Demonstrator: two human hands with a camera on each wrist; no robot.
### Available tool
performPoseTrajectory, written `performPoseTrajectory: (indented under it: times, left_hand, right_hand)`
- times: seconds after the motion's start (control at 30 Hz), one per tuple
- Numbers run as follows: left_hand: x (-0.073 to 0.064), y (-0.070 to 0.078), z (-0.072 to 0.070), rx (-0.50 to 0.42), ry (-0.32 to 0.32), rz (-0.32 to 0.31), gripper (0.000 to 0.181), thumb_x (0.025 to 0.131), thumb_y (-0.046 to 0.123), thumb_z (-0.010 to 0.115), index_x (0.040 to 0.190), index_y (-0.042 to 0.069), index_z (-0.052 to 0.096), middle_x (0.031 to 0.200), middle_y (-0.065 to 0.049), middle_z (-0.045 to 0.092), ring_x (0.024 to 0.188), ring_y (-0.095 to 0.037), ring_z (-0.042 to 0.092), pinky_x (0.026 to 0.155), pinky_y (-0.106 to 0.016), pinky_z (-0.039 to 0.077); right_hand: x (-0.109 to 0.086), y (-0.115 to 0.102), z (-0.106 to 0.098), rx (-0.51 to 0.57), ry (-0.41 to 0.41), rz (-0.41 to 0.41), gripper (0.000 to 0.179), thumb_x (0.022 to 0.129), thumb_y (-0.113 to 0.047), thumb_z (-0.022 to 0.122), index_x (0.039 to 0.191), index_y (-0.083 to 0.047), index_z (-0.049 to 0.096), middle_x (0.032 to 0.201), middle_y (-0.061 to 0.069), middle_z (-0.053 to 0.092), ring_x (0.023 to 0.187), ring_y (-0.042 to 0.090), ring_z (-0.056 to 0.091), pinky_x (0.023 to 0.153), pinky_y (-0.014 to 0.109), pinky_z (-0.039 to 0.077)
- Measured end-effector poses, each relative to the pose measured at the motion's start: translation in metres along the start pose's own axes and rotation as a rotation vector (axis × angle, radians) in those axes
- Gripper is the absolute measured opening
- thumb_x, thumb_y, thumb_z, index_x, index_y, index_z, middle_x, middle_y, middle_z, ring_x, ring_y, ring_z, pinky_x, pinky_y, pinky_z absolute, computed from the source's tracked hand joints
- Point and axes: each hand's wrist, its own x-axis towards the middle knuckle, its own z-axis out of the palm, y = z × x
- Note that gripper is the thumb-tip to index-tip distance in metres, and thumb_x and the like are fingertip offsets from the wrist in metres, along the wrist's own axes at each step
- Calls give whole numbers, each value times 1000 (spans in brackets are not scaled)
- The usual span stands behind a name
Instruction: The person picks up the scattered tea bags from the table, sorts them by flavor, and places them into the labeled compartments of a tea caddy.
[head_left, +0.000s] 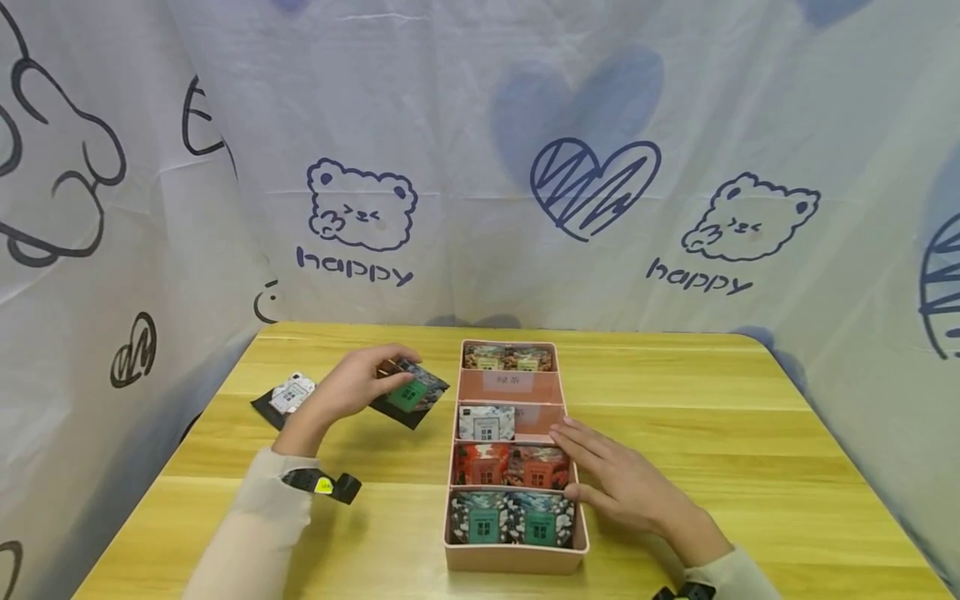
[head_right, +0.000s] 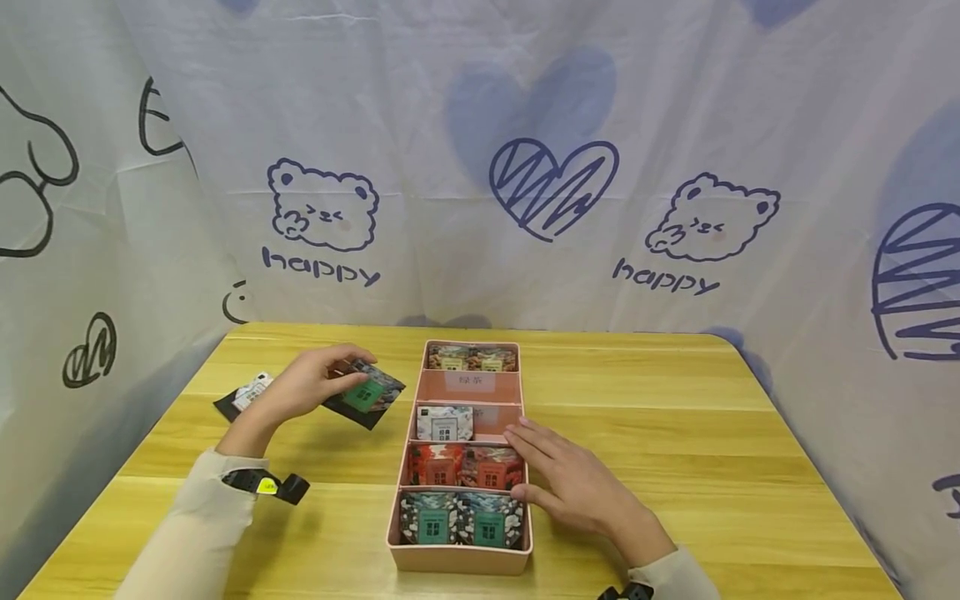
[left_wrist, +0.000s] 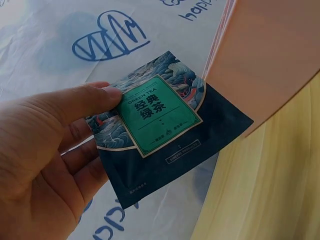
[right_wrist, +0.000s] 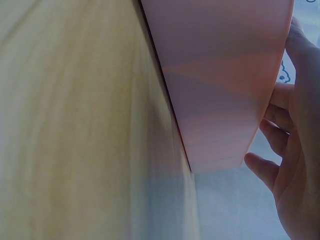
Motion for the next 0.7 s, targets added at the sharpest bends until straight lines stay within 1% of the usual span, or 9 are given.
performPoseTrajectory:
  times: [0.2, 0.47, 0.6, 0.7]
  left_hand:
    - [9, 9, 3, 2, -16, 25, 24, 97, 24, 64, 120, 17, 66, 115, -5, 66, 98, -23, 65, 80, -40, 55]
    - [21, 22, 7, -32, -20, 27, 24, 97, 23, 64, 120, 14, 66, 109, -3, 66, 96, -22, 64, 78, -39, 54]
    - [30, 28, 10, -48, -11, 49, 22, 97, 21, 65, 117, 13, 66, 109, -3, 66, 96, -21, 64, 79, -39, 54]
    - [34, 31, 12, -58, -6, 54, 21, 96, 21, 65, 116, 13, 66, 107, -4, 66, 94, -20, 64, 76, -38, 54]
  right_hand:
    - [-1, 0, 1, -4, 2, 1, 69, 97, -44, 57, 154, -13, 33, 157, 8, 32, 142, 27, 31, 107, 49, 35]
    - [-1, 0, 1, 9, 2, 2, 70, 97, -44, 57, 155, -14, 31, 157, 9, 31, 142, 29, 31, 107, 52, 35]
    - [0, 1, 1, 5, 1, -4, 69, 97, -43, 57, 154, -13, 32, 157, 10, 31, 142, 29, 29, 108, 51, 34]
    - [1, 0, 1, 6, 4, -10, 69, 97, -42, 58, 154, -12, 33, 157, 10, 31, 142, 30, 30, 108, 51, 34]
